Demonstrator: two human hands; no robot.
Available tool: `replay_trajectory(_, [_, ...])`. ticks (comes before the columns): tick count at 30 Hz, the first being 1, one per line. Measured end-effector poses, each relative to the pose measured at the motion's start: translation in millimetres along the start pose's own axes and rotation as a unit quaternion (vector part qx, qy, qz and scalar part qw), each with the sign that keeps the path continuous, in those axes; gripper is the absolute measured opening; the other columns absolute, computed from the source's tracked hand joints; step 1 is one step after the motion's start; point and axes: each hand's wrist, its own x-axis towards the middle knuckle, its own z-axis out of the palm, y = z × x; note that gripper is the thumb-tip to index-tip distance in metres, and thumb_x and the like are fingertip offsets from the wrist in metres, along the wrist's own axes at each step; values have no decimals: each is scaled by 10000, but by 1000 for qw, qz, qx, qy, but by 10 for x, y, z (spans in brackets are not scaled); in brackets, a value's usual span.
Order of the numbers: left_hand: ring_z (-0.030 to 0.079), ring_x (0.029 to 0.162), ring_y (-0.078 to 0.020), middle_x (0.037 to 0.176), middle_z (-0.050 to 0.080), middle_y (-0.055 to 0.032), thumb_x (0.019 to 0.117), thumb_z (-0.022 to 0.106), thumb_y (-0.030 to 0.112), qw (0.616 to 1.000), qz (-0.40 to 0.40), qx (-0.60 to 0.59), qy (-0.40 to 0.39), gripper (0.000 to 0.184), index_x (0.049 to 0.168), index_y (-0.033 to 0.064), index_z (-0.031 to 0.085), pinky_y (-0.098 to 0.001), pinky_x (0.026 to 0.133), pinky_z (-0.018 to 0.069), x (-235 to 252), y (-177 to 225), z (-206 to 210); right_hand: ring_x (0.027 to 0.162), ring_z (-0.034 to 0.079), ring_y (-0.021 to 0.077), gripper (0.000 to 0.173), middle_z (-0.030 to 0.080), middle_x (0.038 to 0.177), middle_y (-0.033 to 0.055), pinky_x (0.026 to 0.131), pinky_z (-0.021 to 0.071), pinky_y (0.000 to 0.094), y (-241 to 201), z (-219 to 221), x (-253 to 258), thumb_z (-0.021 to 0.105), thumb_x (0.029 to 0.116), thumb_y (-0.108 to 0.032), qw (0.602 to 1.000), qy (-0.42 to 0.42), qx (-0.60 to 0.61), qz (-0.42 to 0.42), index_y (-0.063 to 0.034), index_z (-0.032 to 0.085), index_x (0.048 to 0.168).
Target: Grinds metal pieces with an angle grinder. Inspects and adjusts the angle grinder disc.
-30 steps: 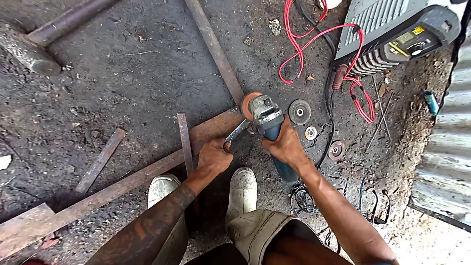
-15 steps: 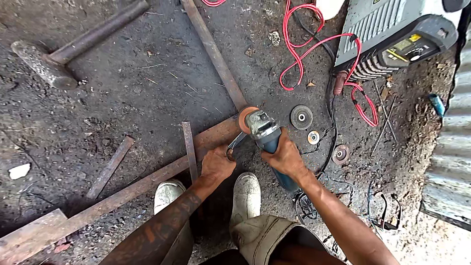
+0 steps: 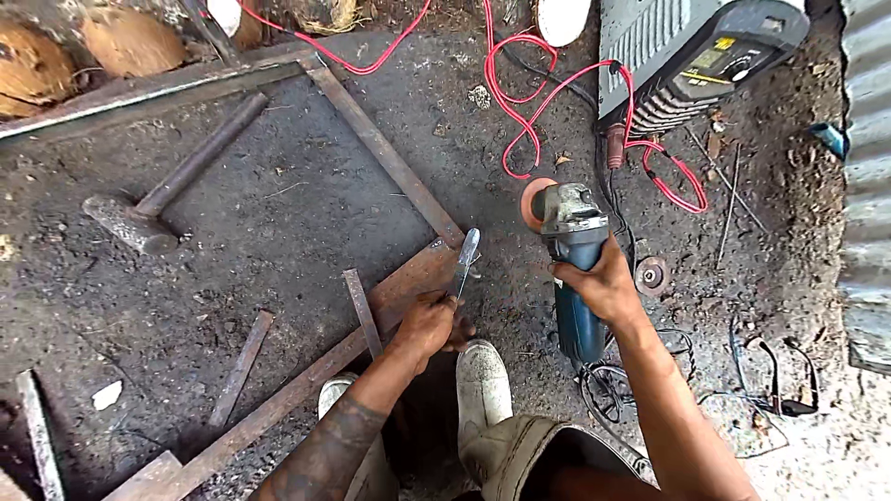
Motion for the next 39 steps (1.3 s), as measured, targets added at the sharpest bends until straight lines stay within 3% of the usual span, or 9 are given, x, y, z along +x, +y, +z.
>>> replay_trajectory(8, [686, 592, -147, 838, 710, -95, 1136, 370, 200, 999, -1, 37, -1, 310, 1278, 8, 567, -253, 545, 572, 22, 66, 113, 840, 717, 141, 701, 693, 979, 69, 743, 616, 351, 246, 1, -136, 815, 720, -259, 999, -17, 24, 16, -48, 505, 1313])
replay_trajectory(22, [691, 625, -151, 874, 693, -96, 1132, 380, 222, 993, 17, 116, 5, 303, 1270, 36, 575, -275, 567, 583, 352, -354, -56, 899, 716, 130, 736, 701, 1024, 70, 796, 614, 347, 325, 193, -187, 816, 716, -300, 998, -59, 19, 16, -39, 504, 1329])
replay_trajectory(27, [676, 728, -142, 990, 665, -102, 1126, 378, 223, 985, 41, 163, 49, 339, 1289, 21, 596, -303, 671, 591, 505, -391, -305, 917, 708, 121, 732, 695, 1037, 70, 818, 605, 332, 324, 253, -262, 823, 717, -321, 997, -79, 8, 21, -32, 511, 1313])
replay_trajectory(32, [663, 715, -143, 931, 673, -93, 1123, 413, 291, 964, 77, 243, 76, 367, 1170, 29, 666, -321, 698, 582, 622, -405, -466, 893, 715, 117, 716, 704, 1010, 60, 797, 612, 324, 319, 294, -273, 824, 713, -315, 997, -73, 19, 20, -33, 525, 1299])
replay_trajectory(39, [703, 708, -121, 909, 719, -59, 1114, 454, 285, 976, 50, 213, 7, 345, 1130, 30, 686, -302, 692, 612, 535, -471, -374, 874, 720, 124, 684, 705, 999, 57, 769, 622, 312, 358, 248, -327, 827, 725, -261, 995, -34, 92, 31, -35, 520, 1293])
